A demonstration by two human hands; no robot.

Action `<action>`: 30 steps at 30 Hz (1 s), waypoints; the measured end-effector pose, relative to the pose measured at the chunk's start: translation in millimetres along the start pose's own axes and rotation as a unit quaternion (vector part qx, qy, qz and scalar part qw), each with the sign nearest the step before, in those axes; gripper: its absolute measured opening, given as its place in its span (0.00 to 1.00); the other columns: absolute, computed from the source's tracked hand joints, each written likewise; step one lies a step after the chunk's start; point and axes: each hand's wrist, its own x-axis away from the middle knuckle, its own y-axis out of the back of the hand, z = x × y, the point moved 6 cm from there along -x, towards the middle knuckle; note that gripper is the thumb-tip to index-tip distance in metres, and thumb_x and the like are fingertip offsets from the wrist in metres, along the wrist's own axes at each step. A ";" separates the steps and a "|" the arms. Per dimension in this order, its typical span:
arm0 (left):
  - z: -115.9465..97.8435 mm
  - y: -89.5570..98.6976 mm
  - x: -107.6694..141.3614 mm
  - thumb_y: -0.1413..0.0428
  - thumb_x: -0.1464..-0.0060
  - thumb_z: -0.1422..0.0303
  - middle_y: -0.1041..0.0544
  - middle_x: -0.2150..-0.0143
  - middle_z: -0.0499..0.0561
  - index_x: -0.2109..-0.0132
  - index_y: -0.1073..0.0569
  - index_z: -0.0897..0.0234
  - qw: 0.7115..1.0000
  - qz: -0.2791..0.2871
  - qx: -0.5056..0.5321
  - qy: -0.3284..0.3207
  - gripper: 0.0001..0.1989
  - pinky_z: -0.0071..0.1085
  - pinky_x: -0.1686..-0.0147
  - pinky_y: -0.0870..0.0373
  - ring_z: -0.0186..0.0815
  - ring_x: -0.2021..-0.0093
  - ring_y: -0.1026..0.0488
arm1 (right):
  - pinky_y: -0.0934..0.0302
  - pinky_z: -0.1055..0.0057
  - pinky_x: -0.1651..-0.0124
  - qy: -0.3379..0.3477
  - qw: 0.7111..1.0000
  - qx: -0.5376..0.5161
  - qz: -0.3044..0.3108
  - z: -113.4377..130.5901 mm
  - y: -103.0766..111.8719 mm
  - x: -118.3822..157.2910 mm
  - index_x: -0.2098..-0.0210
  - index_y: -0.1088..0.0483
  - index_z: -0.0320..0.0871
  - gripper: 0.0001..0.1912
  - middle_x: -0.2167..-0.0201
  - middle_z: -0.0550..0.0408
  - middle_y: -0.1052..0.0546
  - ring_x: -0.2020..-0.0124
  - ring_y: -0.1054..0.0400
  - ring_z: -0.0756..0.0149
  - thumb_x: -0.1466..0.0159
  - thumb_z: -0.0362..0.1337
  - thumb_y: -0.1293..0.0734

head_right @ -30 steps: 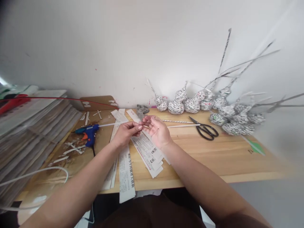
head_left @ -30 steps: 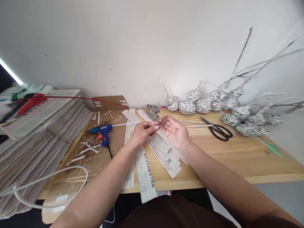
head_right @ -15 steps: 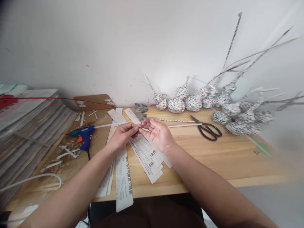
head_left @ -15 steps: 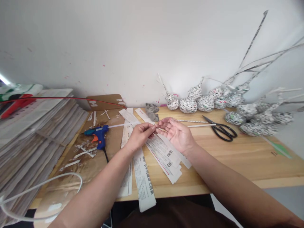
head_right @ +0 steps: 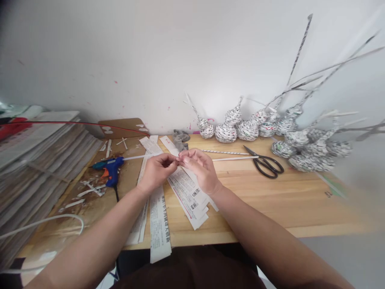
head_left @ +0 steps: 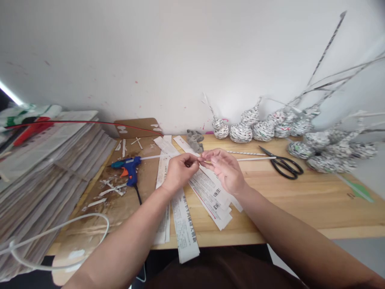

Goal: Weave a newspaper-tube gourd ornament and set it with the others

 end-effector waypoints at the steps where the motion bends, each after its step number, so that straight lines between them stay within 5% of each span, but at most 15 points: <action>1: -1.4 0.8 0.4 0.42 0.49 0.67 0.21 0.73 0.48 0.67 0.21 0.65 1.000 -0.010 -0.022 -0.009 0.07 0.27 0.70 0.34 0.31 0.73 0.29 | 0.34 0.55 0.41 0.009 1.000 0.011 0.008 0.5 -1.4 1.3 0.63 0.22 0.47 0.08 0.58 0.53 0.21 0.54 0.25 0.60 0.39 0.44 0.25; 5: -3.9 4.5 0.1 0.42 0.46 0.67 0.21 0.71 0.48 0.67 0.21 0.64 0.998 -0.030 -0.044 -0.023 0.07 0.26 0.69 0.33 0.31 0.72 0.29 | 0.34 0.55 0.41 0.017 1.000 0.022 0.012 1.5 -1.8 3.0 0.63 0.21 0.47 0.09 0.57 0.53 0.21 0.55 0.25 0.60 0.39 0.44 0.25; 11: 5.2 -3.2 -1.3 0.43 0.41 0.57 0.20 0.69 0.50 0.61 0.20 0.65 0.997 0.051 0.059 0.023 0.15 0.27 0.70 0.30 0.33 0.71 0.27 | 0.33 0.57 0.42 0.007 1.000 -0.001 0.000 -1.1 2.6 -0.2 0.65 0.21 0.47 0.09 0.59 0.54 0.21 0.54 0.24 0.61 0.39 0.44 0.25; 21: 3.1 -4.6 -1.6 0.42 0.47 0.64 0.17 0.67 0.51 0.62 0.19 0.65 0.996 0.057 0.065 0.016 0.11 0.27 0.67 0.30 0.33 0.69 0.25 | 0.31 0.58 0.44 0.006 1.000 -0.006 0.004 -4.3 4.1 -2.2 0.66 0.21 0.46 0.09 0.64 0.55 0.20 0.58 0.24 0.62 0.39 0.44 0.25; 30: 7.7 -6.6 -0.5 0.37 0.51 0.59 0.17 0.67 0.53 0.59 0.18 0.67 0.978 0.076 0.149 0.123 0.17 0.26 0.71 0.29 0.31 0.71 0.25 | 0.31 0.60 0.44 0.019 1.000 -0.013 0.006 2.9 2.2 -2.2 0.68 0.21 0.46 0.08 0.65 0.55 0.21 0.58 0.25 0.63 0.39 0.43 0.25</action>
